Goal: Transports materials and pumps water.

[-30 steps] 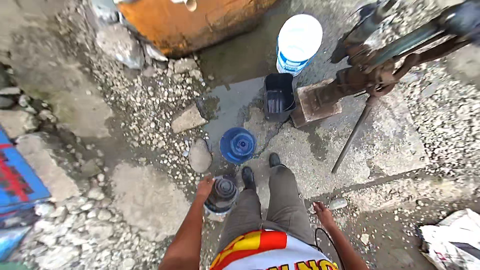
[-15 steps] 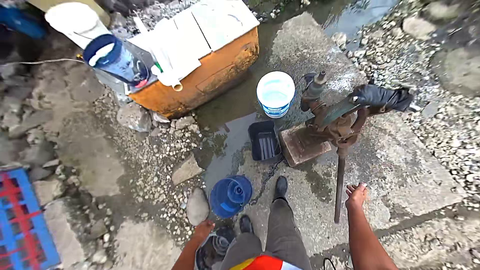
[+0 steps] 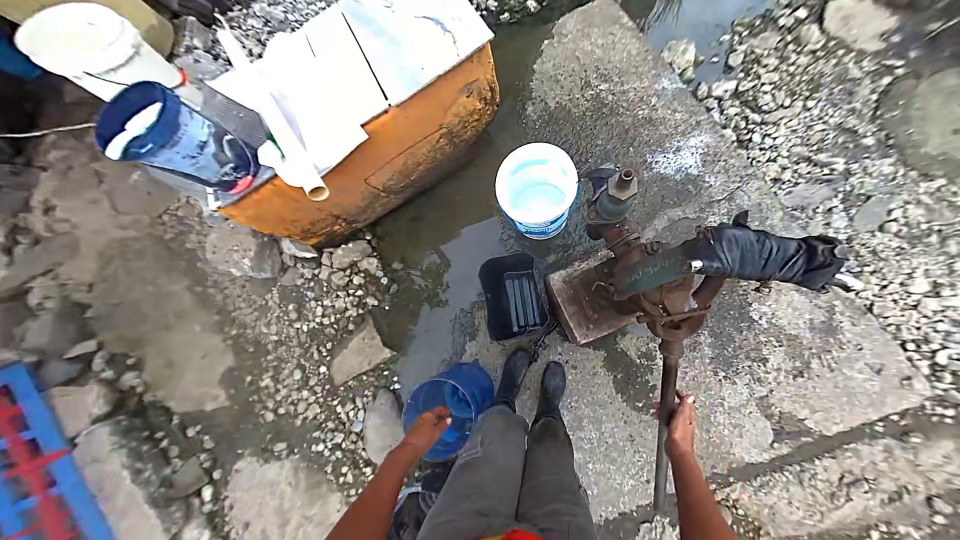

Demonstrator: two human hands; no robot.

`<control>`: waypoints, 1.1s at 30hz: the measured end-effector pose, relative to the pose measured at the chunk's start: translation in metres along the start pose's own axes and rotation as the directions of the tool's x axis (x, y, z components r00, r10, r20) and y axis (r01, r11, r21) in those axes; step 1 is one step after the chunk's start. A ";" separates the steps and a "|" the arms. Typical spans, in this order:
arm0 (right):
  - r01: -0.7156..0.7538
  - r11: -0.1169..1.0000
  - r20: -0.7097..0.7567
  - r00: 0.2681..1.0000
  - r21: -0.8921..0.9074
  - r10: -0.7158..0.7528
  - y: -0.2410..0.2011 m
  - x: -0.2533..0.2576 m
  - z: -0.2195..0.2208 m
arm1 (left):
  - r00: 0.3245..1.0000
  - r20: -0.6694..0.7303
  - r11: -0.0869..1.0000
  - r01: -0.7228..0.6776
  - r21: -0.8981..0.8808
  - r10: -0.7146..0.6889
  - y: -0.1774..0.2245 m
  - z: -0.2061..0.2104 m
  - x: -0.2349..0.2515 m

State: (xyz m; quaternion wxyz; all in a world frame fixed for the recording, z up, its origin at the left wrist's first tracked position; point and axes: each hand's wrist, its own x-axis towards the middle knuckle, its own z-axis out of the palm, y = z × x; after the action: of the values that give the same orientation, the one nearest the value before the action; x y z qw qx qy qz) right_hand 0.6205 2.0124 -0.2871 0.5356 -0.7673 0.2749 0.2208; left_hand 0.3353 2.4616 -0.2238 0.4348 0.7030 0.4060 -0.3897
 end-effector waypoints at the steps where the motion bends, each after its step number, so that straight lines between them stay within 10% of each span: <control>1: 0.000 1.000 -0.031 1.000 -0.013 0.000 -0.003 -0.018 -0.003 | 1.000 0.017 0.999 -0.015 0.040 0.014 0.004 -0.003 0.008; 9: -0.054 0.912 -0.298 0.952 -0.407 -0.077 -0.120 -0.154 -0.078 | 0.953 0.223 0.932 -0.259 0.254 0.204 0.106 -0.041 0.087; 19: 0.063 0.243 -0.030 0.932 -0.968 -0.362 -0.371 -0.234 -0.025 | 0.813 0.286 0.813 -0.562 0.154 0.508 0.296 -0.084 0.122; 25: -0.231 0.304 -0.257 0.965 -0.924 -0.050 -0.357 -0.242 -0.075 | 0.791 0.249 0.802 -0.592 0.081 0.559 0.348 -0.090 0.133; 33: -0.464 0.550 -0.594 0.801 -0.694 -0.075 -0.198 -0.168 -0.137 | 0.863 0.292 0.864 -0.473 0.176 0.413 0.311 -0.079 0.148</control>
State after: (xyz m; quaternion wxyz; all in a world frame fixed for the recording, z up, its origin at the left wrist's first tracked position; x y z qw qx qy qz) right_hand 0.6308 1.9684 0.0026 -0.0143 -0.9157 0.3736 0.1475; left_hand 0.6875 2.4786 -0.2399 0.4710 0.7718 0.1253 -0.4085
